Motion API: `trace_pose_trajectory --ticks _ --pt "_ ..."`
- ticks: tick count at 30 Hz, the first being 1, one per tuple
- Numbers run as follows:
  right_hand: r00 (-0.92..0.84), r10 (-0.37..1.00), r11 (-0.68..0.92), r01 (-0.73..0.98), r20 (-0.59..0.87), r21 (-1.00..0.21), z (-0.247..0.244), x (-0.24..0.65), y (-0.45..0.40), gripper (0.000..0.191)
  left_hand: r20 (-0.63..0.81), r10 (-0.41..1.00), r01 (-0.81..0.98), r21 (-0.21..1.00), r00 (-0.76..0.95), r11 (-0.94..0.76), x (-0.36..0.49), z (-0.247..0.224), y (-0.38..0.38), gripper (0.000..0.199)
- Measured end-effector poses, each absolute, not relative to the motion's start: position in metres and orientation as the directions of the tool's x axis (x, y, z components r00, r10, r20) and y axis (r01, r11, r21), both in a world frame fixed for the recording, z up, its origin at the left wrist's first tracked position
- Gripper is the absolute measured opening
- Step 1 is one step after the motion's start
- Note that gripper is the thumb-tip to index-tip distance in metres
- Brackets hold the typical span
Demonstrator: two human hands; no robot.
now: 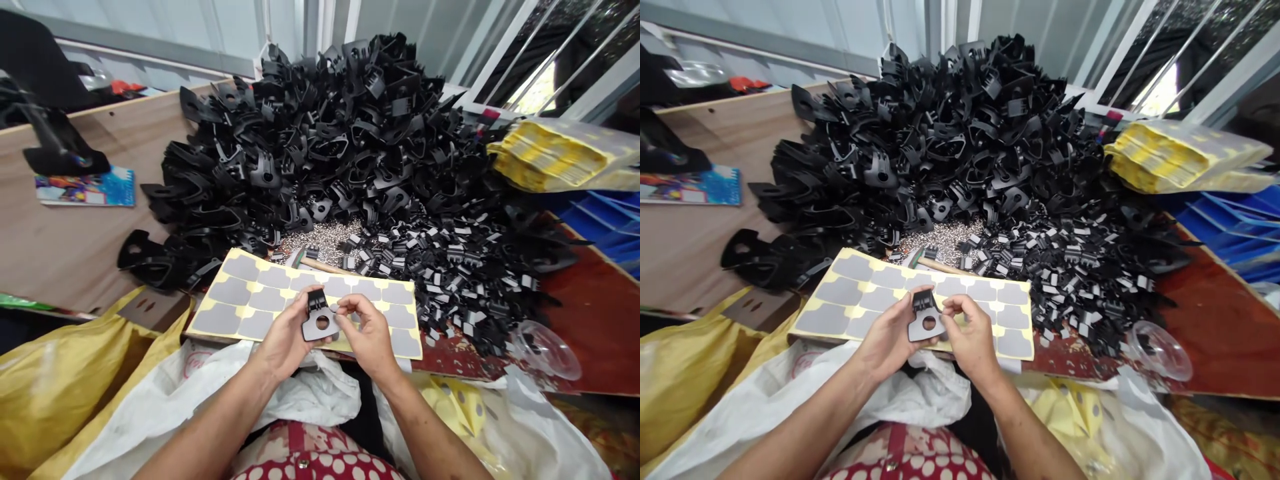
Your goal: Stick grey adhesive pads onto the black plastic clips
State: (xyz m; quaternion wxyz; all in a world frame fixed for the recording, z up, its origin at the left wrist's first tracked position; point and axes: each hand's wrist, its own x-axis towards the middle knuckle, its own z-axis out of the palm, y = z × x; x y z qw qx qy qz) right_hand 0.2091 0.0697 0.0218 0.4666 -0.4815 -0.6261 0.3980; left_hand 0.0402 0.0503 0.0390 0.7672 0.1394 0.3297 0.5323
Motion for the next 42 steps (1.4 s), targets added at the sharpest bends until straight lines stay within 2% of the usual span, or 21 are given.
trace_pose_trajectory --ticks 12,16,22,31,34,38,40,42 --pt "-0.119 0.961 0.273 0.302 0.248 -0.913 0.023 0.207 0.063 0.010 -0.339 0.913 -0.728 0.564 0.227 0.390 0.040 0.037 0.046 0.039" --pt "-0.093 0.971 0.239 0.256 0.222 -0.937 0.021 0.206 0.064 0.010 -0.330 0.916 -0.720 0.577 0.227 0.386 0.038 0.036 0.044 0.049" --pt "-0.079 0.978 0.204 0.206 0.191 -0.957 0.015 0.207 0.066 0.010 -0.340 0.911 -0.721 0.569 0.232 0.396 0.038 0.031 0.045 0.044" --pt "-0.145 0.950 0.308 0.311 0.275 -0.899 0.021 0.208 0.064 0.013 -0.331 0.918 -0.693 0.610 0.217 0.384 0.041 0.034 0.043 0.050" --pt "-0.177 0.913 0.408 0.422 0.368 -0.809 0.017 0.205 0.059 0.018 -0.311 0.939 -0.619 0.711 0.149 0.334 0.047 0.030 0.042 0.055" --pt "-0.258 0.828 0.548 0.560 0.497 -0.621 0.009 0.199 0.048 0.038 -0.169 0.971 -0.337 0.935 -0.167 0.105 0.058 0.015 0.042 0.041" --pt "-0.313 0.762 0.611 0.638 0.567 -0.469 0.011 0.198 0.045 0.043 -0.131 0.964 -0.271 0.960 -0.231 0.065 0.060 0.007 0.040 0.038" --pt "-0.320 0.709 0.604 0.736 0.628 -0.307 0.016 0.200 0.045 0.042 -0.173 0.960 -0.323 0.942 -0.220 0.096 0.059 0.004 0.036 0.043"
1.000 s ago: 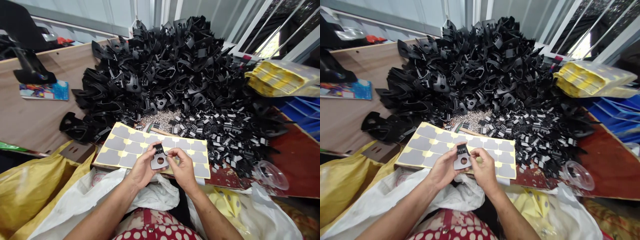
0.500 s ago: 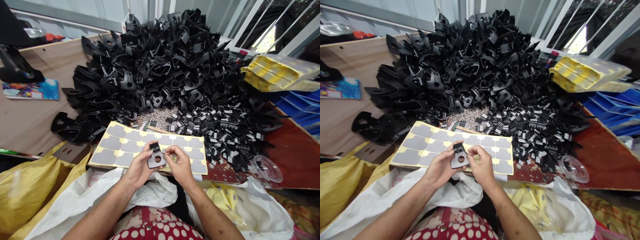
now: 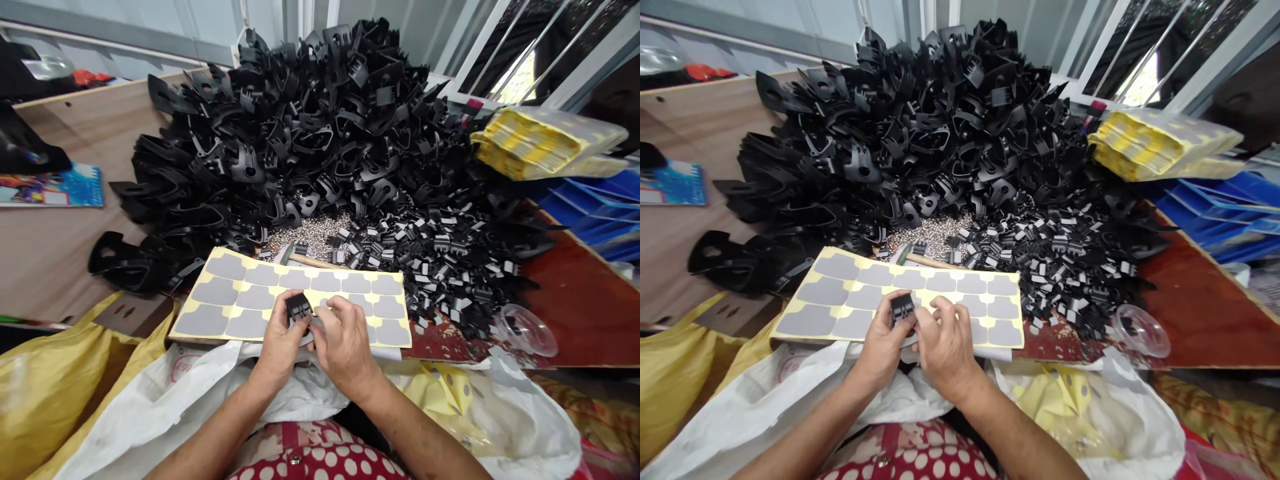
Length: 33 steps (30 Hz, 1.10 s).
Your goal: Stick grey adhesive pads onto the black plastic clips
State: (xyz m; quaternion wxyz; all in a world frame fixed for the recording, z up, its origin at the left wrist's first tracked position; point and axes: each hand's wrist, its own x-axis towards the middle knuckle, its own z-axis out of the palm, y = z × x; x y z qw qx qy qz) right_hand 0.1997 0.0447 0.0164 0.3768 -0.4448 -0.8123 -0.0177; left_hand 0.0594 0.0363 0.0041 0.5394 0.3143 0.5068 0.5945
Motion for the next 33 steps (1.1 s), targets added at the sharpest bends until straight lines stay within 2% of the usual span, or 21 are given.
trace_pose_trajectory --ticks 1,2,4,6,8,10,12,14,17,19,20,22,25,27,28,30,32,33 --pt "-0.298 0.714 0.569 0.774 0.633 -0.277 0.020 0.202 0.046 0.044 -0.201 0.958 -0.357 0.926 -0.203 0.119 0.058 0.005 0.033 0.045" --pt "-0.266 0.750 0.529 0.791 0.606 -0.307 0.024 0.204 0.047 0.049 -0.222 0.960 -0.385 0.912 -0.169 0.143 0.055 0.006 0.030 0.047" --pt "-0.242 0.874 0.452 0.724 0.422 -0.521 0.030 0.209 0.052 0.054 -0.233 0.971 -0.415 0.889 -0.050 0.192 0.045 0.012 0.021 0.051" --pt "-0.360 0.921 0.341 0.556 0.150 -0.758 0.033 0.212 0.061 0.049 -0.198 0.976 -0.393 0.894 0.091 0.217 0.029 0.017 0.010 0.052" --pt "-0.541 0.841 0.255 0.433 -0.023 -0.865 0.036 0.212 0.074 0.041 -0.123 0.974 -0.252 0.953 0.189 0.169 0.008 0.019 -0.002 0.048" --pt "-0.651 0.756 0.263 0.405 -0.074 -0.875 0.040 0.207 0.094 0.024 -0.028 0.965 -0.002 1.000 0.262 0.030 -0.015 0.018 -0.014 0.048" --pt "-0.658 0.753 0.362 0.435 -0.016 -0.824 0.046 0.194 0.124 0.009 0.051 0.944 0.225 0.966 0.327 -0.130 -0.034 0.015 -0.024 0.055" --pt "-0.575 0.802 0.511 0.521 0.162 -0.683 0.052 0.174 0.160 0.016 0.095 0.934 0.347 0.912 0.344 -0.220 -0.048 0.011 -0.031 0.060" --pt "-0.519 0.730 0.667 0.683 0.445 -0.296 0.058 0.134 0.217 0.027 0.131 0.952 0.397 0.887 0.275 -0.237 -0.055 0.010 -0.035 0.053" --pt "-0.577 0.652 0.687 0.724 0.492 -0.060 0.060 0.108 0.249 0.037 0.134 0.964 0.390 0.895 0.230 -0.218 -0.054 0.011 -0.035 0.044" --pt "-0.605 0.630 0.687 0.727 0.487 0.015 0.060 0.097 0.262 0.037 0.128 0.969 0.386 0.900 0.212 -0.203 -0.053 0.012 -0.034 0.040" --pt "-0.640 0.613 0.690 0.719 0.463 0.080 0.063 0.084 0.282 0.029 0.091 0.973 0.382 0.909 0.211 -0.168 -0.051 0.014 -0.032 0.032" --pt "-0.652 0.611 0.704 0.707 0.449 0.069 0.072 0.091 0.293 0.017 0.037 0.972 0.379 0.917 0.231 -0.125 -0.051 0.014 -0.029 0.027" --pt "-0.594 0.630 0.691 0.723 0.501 -0.013 0.079 0.109 0.283 0.013 0.042 0.983 0.396 0.911 0.181 -0.112 -0.051 0.013 -0.023 0.025" --pt "-0.538 0.648 0.682 0.725 0.539 -0.095 0.083 0.120 0.271 0.010 0.067 0.990 0.414 0.903 0.127 -0.115 -0.050 0.012 -0.018 0.024" --pt "-0.407 0.727 0.647 0.675 0.553 -0.354 0.088 0.141 0.237 0.012 0.148 0.989 0.469 0.874 -0.003 -0.129 -0.044 0.010 -0.005 0.027" --pt "-0.354 0.849 0.525 0.486 0.392 -0.699 0.088 0.157 0.191 0.014 0.258 0.960 0.527 0.834 -0.108 -0.165 -0.032 0.010 0.012 0.039" --pt "-0.385 0.889 0.386 0.341 0.248 -0.857 0.085 0.163 0.167 0.016 0.320 0.938 0.550 0.812 -0.135 -0.198 -0.026 0.011 0.019 0.047"
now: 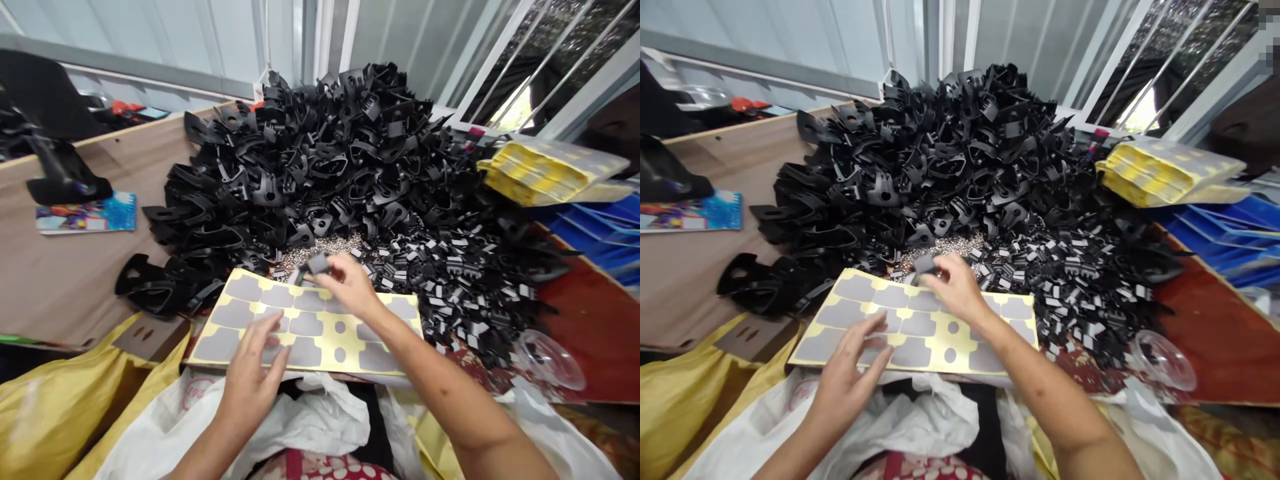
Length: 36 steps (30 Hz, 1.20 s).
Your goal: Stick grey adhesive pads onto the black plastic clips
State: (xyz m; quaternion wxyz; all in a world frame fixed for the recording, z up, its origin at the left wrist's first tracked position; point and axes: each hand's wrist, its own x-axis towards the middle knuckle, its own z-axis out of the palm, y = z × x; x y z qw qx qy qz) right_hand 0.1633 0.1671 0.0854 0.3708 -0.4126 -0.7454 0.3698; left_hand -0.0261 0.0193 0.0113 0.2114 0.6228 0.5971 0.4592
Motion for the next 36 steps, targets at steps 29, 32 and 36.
trace_pose_trajectory --ticks 29,32,36 --pt "-0.420 0.862 0.472 0.457 0.285 -0.754 0.005 0.201 0.031 0.026 -0.356 0.925 -0.252 0.891 0.130 0.378 -0.014 0.046 0.081 0.055" --pt "-0.434 0.845 0.510 0.482 0.312 -0.712 -0.006 0.195 0.026 0.026 -0.391 0.905 -0.278 0.862 0.168 0.424 0.003 0.041 0.099 0.048" --pt "-0.389 0.897 0.372 0.404 0.212 -0.835 -0.002 0.196 0.027 0.022 -0.421 0.892 -0.258 0.855 0.162 0.450 0.019 0.025 0.117 0.039"
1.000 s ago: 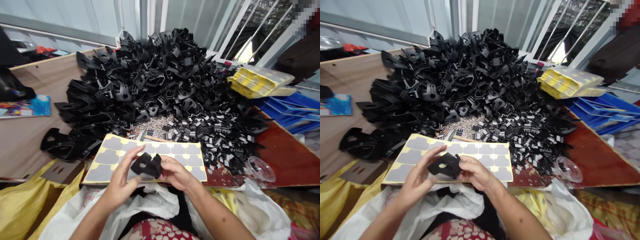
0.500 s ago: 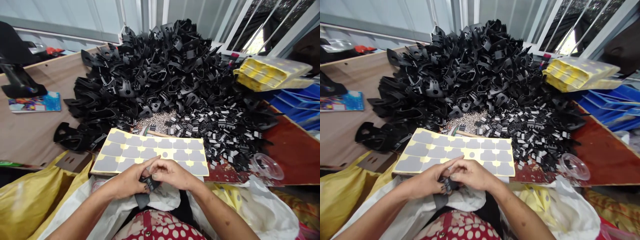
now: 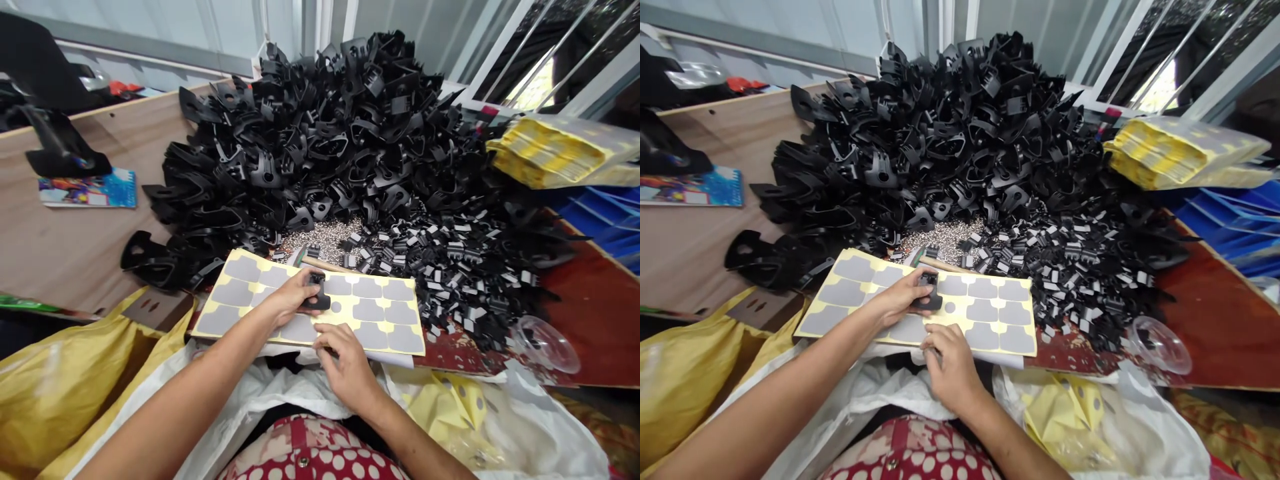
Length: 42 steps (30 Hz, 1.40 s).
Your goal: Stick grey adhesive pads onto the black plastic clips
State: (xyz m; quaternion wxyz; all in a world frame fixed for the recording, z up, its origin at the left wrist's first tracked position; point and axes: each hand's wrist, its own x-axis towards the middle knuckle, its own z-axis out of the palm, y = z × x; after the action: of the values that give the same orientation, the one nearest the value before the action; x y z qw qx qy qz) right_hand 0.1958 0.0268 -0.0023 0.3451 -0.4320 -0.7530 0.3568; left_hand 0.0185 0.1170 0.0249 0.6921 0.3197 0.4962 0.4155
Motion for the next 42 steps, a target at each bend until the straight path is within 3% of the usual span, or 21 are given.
trace_pose_trajectory --ticks 2,5,7,10,13,17,28,36,39,42 --pt "-0.453 0.890 0.199 0.267 0.060 -0.943 0.012 0.199 0.026 0.021 -0.428 0.889 -0.265 0.849 0.164 0.457 0.019 0.019 0.122 0.039" --pt "-0.692 0.719 -0.018 0.077 -0.066 -0.997 0.041 0.204 0.024 0.025 -0.417 0.892 -0.309 0.837 0.175 0.452 0.015 0.016 0.123 0.039" --pt "-0.658 0.752 0.034 0.090 -0.034 -0.995 0.054 0.206 0.025 0.025 -0.399 0.897 -0.355 0.824 0.187 0.441 0.012 0.019 0.117 0.039" --pt "-0.277 0.946 0.233 0.233 0.166 -0.944 0.053 0.208 0.038 0.016 -0.366 0.902 -0.442 0.787 0.230 0.432 0.011 0.029 0.098 0.049" --pt "-0.093 0.965 0.260 0.246 0.244 -0.934 0.037 0.210 0.056 0.013 -0.334 0.894 -0.586 0.675 0.300 0.449 0.017 0.040 0.071 0.051" --pt "-0.093 0.975 0.214 0.176 0.201 -0.961 0.022 0.206 0.066 0.010 -0.328 0.896 -0.680 0.584 0.300 0.442 0.026 0.045 0.050 0.041" --pt "-0.074 0.979 0.202 0.181 0.191 -0.963 0.019 0.196 0.062 0.006 -0.320 0.904 -0.699 0.577 0.283 0.423 0.025 0.035 0.050 0.034" --pt "-0.090 0.973 0.226 0.227 0.211 -0.947 0.020 0.196 0.062 0.006 -0.305 0.905 -0.695 0.581 0.298 0.424 0.022 0.037 0.048 0.042" --pt "-0.114 0.953 0.302 0.330 0.280 -0.895 0.018 0.195 0.058 0.007 -0.293 0.922 -0.637 0.667 0.254 0.387 0.028 0.037 0.047 0.057" --pt "-0.185 0.880 0.471 0.472 0.438 -0.745 0.011 0.193 0.052 0.017 -0.227 0.973 -0.489 0.845 0.039 0.217 0.039 0.027 0.046 0.054"
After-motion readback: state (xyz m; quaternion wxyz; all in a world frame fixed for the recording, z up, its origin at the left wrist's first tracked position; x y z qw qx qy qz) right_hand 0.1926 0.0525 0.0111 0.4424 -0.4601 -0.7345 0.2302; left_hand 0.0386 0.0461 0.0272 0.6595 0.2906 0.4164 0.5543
